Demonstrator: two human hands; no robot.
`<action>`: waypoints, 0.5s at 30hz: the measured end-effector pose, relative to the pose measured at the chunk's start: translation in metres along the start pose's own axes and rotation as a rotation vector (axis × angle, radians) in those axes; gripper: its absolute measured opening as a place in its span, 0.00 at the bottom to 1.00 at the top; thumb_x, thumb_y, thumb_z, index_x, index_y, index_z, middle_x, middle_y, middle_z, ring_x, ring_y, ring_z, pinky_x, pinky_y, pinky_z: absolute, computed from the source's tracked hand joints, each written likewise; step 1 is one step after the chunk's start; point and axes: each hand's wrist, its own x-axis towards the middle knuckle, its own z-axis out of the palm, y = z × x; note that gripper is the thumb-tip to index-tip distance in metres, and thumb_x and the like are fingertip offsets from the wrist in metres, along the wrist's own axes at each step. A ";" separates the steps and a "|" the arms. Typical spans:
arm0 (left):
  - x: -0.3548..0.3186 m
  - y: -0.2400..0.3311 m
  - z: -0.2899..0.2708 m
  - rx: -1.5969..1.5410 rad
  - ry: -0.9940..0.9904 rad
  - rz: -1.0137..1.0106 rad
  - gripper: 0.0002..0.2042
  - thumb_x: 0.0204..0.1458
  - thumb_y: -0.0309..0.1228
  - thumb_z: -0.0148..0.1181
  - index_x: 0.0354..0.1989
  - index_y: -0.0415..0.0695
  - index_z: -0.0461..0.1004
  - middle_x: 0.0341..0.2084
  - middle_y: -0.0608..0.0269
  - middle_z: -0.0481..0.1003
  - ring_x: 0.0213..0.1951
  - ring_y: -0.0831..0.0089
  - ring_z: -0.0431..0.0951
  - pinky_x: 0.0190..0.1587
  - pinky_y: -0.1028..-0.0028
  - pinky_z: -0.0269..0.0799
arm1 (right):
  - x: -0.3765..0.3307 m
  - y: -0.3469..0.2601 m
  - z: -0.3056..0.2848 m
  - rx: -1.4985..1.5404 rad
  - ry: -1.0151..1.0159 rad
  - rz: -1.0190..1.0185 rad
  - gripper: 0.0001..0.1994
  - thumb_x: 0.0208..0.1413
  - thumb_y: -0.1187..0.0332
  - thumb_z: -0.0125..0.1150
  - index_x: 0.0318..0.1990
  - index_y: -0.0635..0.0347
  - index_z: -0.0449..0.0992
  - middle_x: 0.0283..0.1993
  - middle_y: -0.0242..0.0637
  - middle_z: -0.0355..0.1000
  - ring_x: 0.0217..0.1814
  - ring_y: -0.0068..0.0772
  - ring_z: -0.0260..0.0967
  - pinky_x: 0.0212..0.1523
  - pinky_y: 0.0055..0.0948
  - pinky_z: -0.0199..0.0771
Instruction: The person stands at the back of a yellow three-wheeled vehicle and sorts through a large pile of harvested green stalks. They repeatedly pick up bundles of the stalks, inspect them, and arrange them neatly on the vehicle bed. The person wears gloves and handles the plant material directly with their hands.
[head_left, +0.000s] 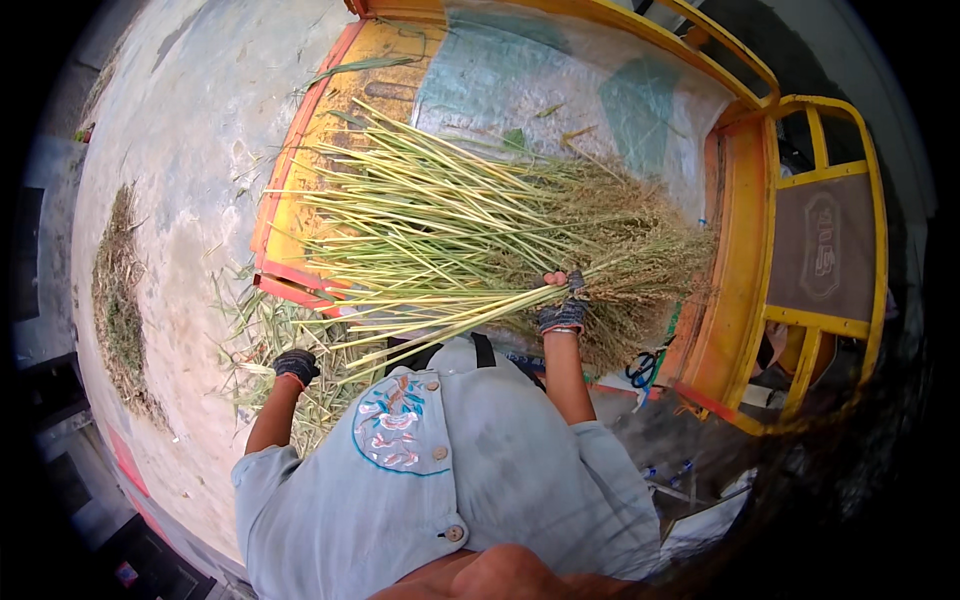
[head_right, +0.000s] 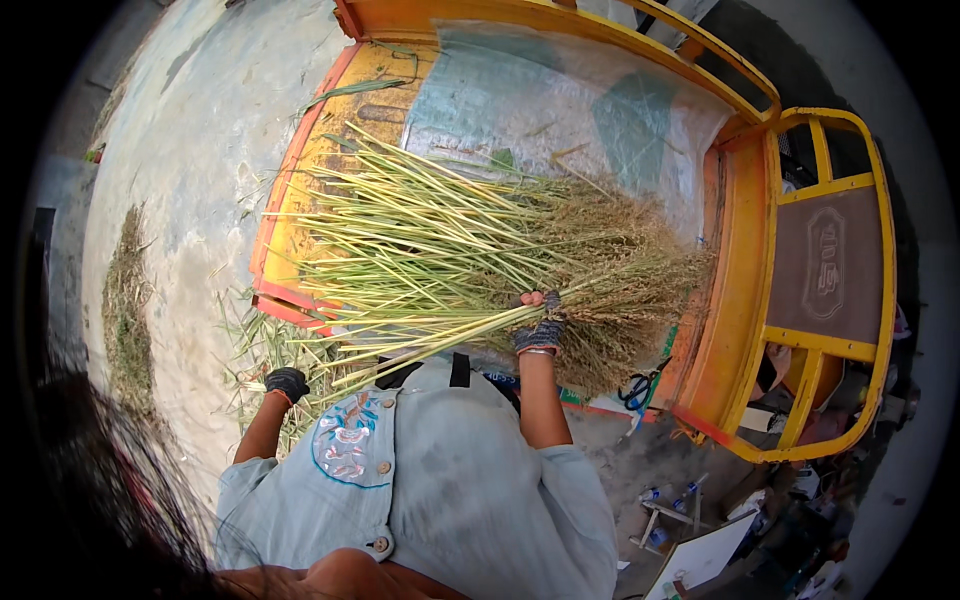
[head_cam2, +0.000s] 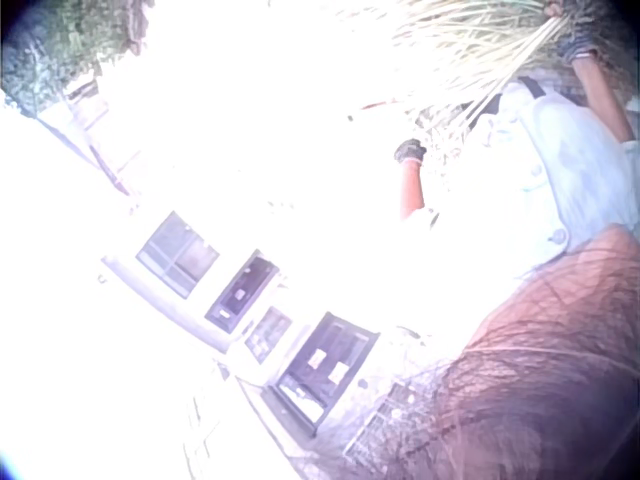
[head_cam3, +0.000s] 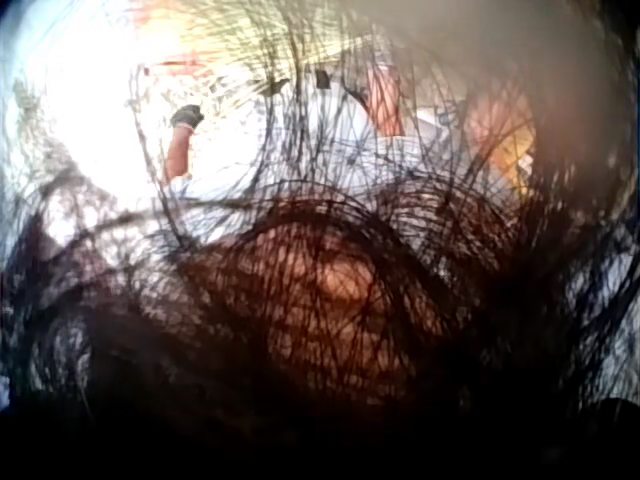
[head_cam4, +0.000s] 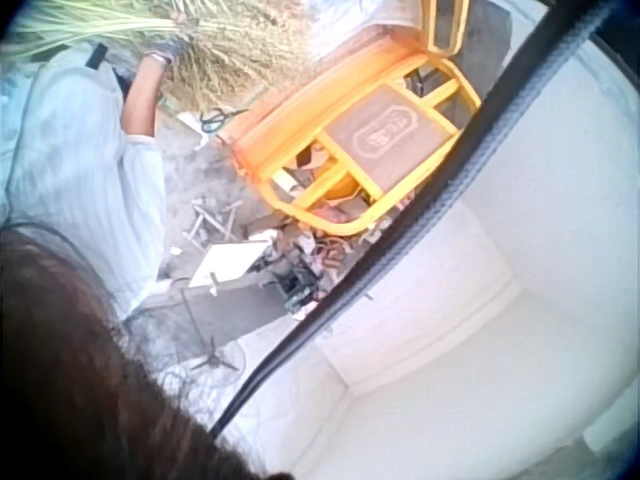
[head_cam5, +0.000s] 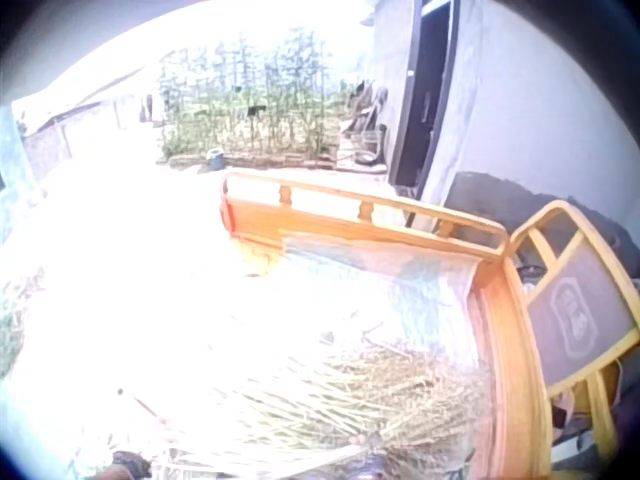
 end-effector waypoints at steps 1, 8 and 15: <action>-0.010 -0.027 0.023 0.040 -0.104 -0.198 0.17 0.38 0.43 0.58 0.36 0.48 0.77 0.35 0.56 0.76 0.40 0.58 0.75 0.42 0.60 0.70 | -0.001 0.000 -0.001 -0.027 0.037 -0.015 0.18 0.59 0.61 0.40 0.18 0.55 0.64 0.17 0.35 0.63 0.21 0.36 0.58 0.25 0.33 0.64; -0.036 -0.004 -0.068 -0.282 0.639 -0.400 0.26 0.41 0.44 0.60 0.47 0.42 0.68 0.43 0.49 0.70 0.47 0.56 0.70 0.48 0.63 0.65 | -0.019 0.038 0.024 -0.201 0.297 -0.055 0.11 0.52 0.67 0.49 0.19 0.56 0.64 0.21 0.34 0.63 0.26 0.33 0.63 0.32 0.38 0.66; -0.026 0.247 -0.206 -0.241 0.635 0.712 0.42 0.31 0.45 0.67 0.57 0.47 0.55 0.48 0.46 0.66 0.50 0.52 0.65 0.51 0.61 0.61 | -0.024 0.051 0.022 -0.161 0.356 -0.082 0.09 0.54 0.66 0.51 0.25 0.59 0.66 0.24 0.35 0.67 0.30 0.35 0.67 0.39 0.38 0.71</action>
